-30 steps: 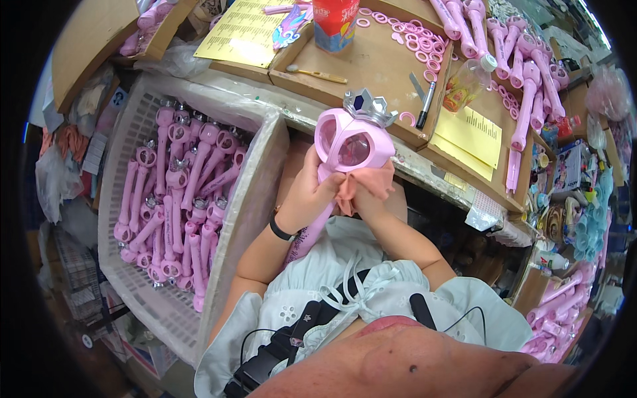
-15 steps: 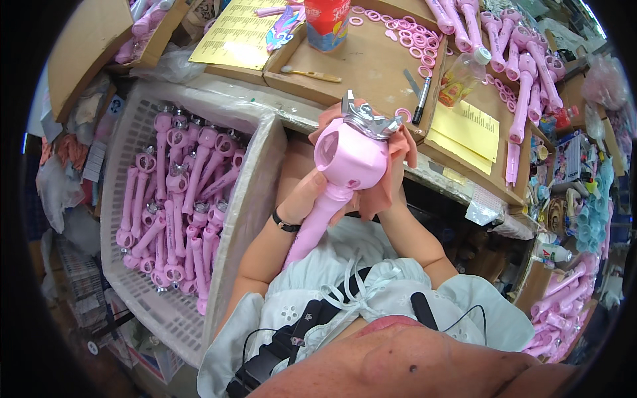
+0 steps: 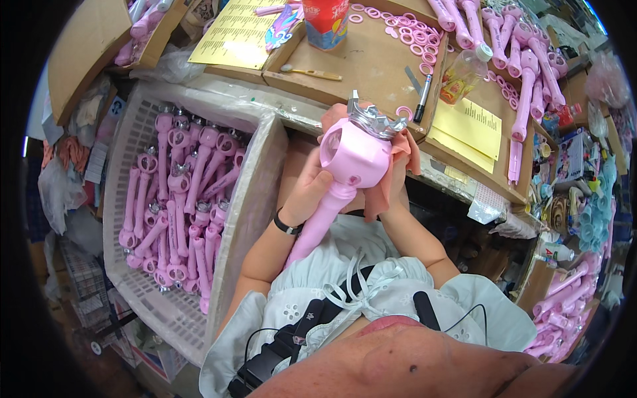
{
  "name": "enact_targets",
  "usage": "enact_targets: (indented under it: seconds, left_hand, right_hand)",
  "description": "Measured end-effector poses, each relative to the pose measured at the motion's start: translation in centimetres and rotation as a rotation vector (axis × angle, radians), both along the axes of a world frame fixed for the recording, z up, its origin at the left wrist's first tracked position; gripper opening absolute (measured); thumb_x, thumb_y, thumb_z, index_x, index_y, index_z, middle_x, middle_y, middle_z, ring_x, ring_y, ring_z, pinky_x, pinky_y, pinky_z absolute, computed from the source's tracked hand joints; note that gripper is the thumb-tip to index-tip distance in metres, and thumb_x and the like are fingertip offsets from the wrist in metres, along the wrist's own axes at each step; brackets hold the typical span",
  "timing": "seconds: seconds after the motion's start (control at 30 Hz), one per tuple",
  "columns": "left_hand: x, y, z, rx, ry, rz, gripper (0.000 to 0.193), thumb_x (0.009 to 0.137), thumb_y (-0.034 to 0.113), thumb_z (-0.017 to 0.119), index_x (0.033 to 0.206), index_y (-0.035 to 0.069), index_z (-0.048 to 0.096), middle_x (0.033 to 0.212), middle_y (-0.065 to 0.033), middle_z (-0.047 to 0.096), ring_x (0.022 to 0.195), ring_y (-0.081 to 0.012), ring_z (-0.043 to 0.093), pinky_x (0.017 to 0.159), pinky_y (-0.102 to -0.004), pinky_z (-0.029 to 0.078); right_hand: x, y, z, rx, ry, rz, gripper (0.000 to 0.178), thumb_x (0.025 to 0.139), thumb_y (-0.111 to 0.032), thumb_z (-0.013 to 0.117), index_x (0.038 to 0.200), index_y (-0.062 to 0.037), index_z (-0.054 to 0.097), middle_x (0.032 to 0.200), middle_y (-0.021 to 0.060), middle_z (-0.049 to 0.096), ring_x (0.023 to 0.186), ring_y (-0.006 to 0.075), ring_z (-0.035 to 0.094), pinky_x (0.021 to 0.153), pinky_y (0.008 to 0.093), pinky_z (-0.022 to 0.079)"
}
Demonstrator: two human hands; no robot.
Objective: The person assembles pink light sticks by attaching a silver crown to the top, wiping the surface with a cloth, and using a small tool to adjust the crown. They handle the sticks one at a time, inspecting them and placing them on the table.
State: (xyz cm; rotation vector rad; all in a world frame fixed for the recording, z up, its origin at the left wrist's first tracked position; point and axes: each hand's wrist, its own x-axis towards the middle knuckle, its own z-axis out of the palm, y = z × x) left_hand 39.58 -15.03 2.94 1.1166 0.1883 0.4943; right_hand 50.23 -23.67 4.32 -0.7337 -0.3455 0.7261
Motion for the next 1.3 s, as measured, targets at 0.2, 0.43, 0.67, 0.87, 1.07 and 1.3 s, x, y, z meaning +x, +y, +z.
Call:
enact_targets:
  seconds: [0.2,0.43,0.67,0.87,1.07,1.3]
  left_hand:
    - [-0.9,1.1,0.7,-0.042,0.086,-0.184,0.083,0.079,0.064,0.053,0.129,0.001,0.033,0.093,-0.0143,0.06,0.055,-0.0194,0.061,0.045,-0.0293,0.05]
    - [-1.2,3.1,0.3,-0.696,-0.134,-0.316,0.091,0.078,0.077,0.035,0.128,0.002,0.039,0.084,-0.0215,0.057,0.038,-0.0195,0.05,0.033,-0.0245,0.04]
    - [-0.9,2.7,-0.7,-0.739,-0.115,-0.363,0.087,0.079,0.076,0.036,0.126,0.003,0.041,0.084,-0.021,0.059,0.045,-0.0205,0.055,0.037,-0.027,0.046]
    - [-0.6,2.3,-0.6,-0.579,0.053,-0.356,0.089,0.079,0.076,0.036,0.119,-0.003,0.045,0.082,-0.0187,0.059,0.046,-0.018,0.055,0.036,-0.0255,0.043]
    - [2.3,1.9,-0.9,-0.408,0.146,-0.432,0.061,0.087,0.05,0.053,0.121,0.001,0.043,0.086,-0.0152,0.061,0.056,-0.0184,0.06,0.048,-0.0272,0.05]
    - [6.2,0.3,0.1,-0.372,0.296,-0.44,0.057,0.087,0.034,0.061,0.13,0.009,0.032,0.091,-0.0153,0.061,0.059,-0.0181,0.06,0.05,-0.0286,0.051]
  right_hand:
    - [-0.2,-0.6,-0.2,-0.326,-0.474,-0.135,0.047,0.094,-0.026,0.048,0.133,-0.0034,0.034,0.128,0.0083,0.045,0.117,0.0199,0.046,0.097,0.0325,0.039]
    - [2.4,1.0,1.2,-0.227,-1.174,-0.355,0.019,0.09,-0.012,0.051,0.101,0.0008,0.061,0.102,0.0167,0.06,0.088,0.028,0.059,0.076,0.0358,0.047]
    - [12.5,4.0,6.6,-0.408,-1.531,-0.751,0.022,0.084,-0.016,0.058,0.099,-0.0008,0.063,0.102,0.0118,0.064,0.098,0.0278,0.059,0.084,0.0333,0.044]
    - [11.7,-3.0,2.4,-0.786,-1.211,-0.605,0.02,0.084,-0.014,0.061,0.097,0.0011,0.062,0.093,0.0136,0.063,0.09,0.0274,0.059,0.081,0.0321,0.045]
    - [9.2,-13.7,-2.7,-1.222,-1.241,-0.447,0.022,0.079,-0.014,0.066,0.098,-0.0037,0.063,0.091,0.0114,0.062,0.085,0.0275,0.058,0.077,0.0368,0.045]
    - [8.2,-17.9,-4.7,-1.245,-1.741,-0.494,0.031,0.07,-0.016,0.072,0.098,-0.007,0.065,0.106,0.0062,0.058,0.104,0.0274,0.052,0.091,0.0422,0.038]
